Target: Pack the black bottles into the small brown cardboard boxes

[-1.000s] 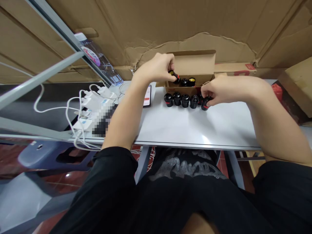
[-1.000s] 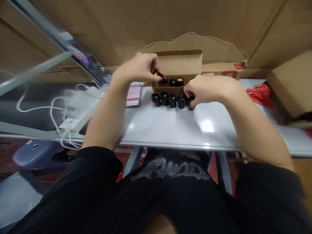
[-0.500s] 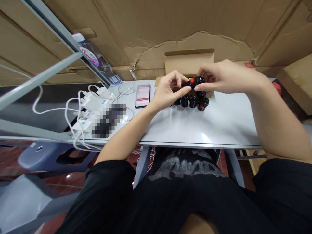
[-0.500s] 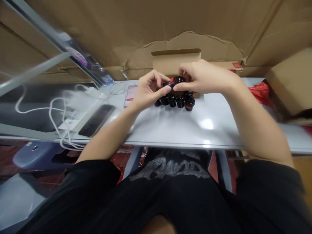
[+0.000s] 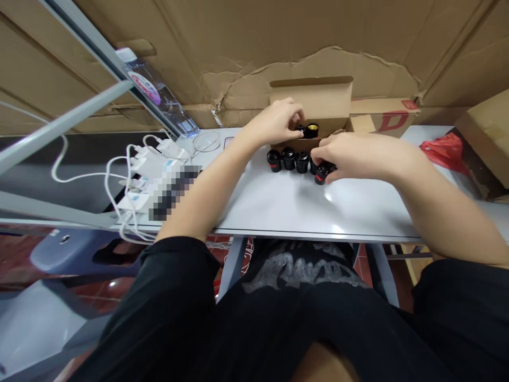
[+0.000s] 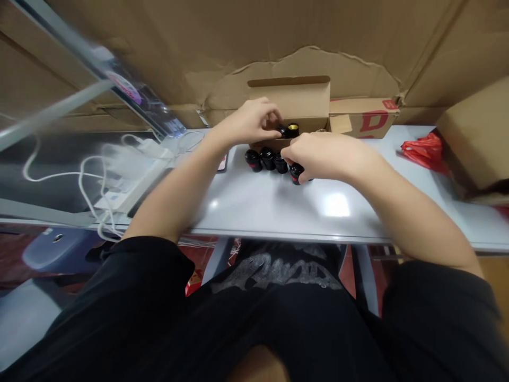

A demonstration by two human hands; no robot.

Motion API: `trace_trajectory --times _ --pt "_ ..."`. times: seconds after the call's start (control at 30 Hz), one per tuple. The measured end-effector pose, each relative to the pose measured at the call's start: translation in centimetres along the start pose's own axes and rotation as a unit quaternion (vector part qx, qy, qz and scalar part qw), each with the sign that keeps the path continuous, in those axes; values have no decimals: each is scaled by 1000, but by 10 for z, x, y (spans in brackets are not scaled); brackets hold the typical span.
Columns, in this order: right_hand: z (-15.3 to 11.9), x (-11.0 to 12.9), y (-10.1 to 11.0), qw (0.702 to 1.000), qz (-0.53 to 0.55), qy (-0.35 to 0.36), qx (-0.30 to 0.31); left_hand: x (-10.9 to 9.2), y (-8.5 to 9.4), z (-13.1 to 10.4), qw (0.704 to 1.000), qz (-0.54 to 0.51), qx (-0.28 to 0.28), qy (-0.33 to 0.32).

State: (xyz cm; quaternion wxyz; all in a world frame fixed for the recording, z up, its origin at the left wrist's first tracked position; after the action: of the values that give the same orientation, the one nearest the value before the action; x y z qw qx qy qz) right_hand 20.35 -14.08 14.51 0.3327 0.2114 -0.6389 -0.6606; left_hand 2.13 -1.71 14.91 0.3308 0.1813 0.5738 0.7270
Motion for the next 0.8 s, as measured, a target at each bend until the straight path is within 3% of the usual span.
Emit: trace_trajectory --times 0.1,0.23,0.33,0.47,0.6,0.7,0.8 --pt "5 11 -14 998 -36 -7 54 5 -10 17 1000 25 -1 -2" --pt "13 9 -7 998 10 2 56 1 -19 21 997 61 32 15" --pt "23 -14 6 995 96 7 10 -4 -17 17 993 86 72 44" --pt "41 -64 13 987 92 -76 -104 -11 -9 12 990 92 84 66" --pt "54 -95 -12 987 54 -142 -61 -7 -8 13 990 93 85 65" --pt "55 -104 -21 983 52 -172 -30 -2 2 15 994 79 62 52" --pt "55 -105 -20 977 59 -201 -26 -6 33 9 999 43 6 31"
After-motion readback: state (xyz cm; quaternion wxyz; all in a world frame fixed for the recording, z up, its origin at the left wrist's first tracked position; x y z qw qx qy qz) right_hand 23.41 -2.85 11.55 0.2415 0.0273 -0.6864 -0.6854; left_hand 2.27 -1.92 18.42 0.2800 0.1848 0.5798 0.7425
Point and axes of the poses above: each hand's wrist, its own z-axis towards the middle knuckle, its own y-axis out of the back of the hand, x = y × z, the point moved 7 cm from there along z, towards the middle knuckle, and after that the axes turned 11 degrees about z, right-handed, at the moved point
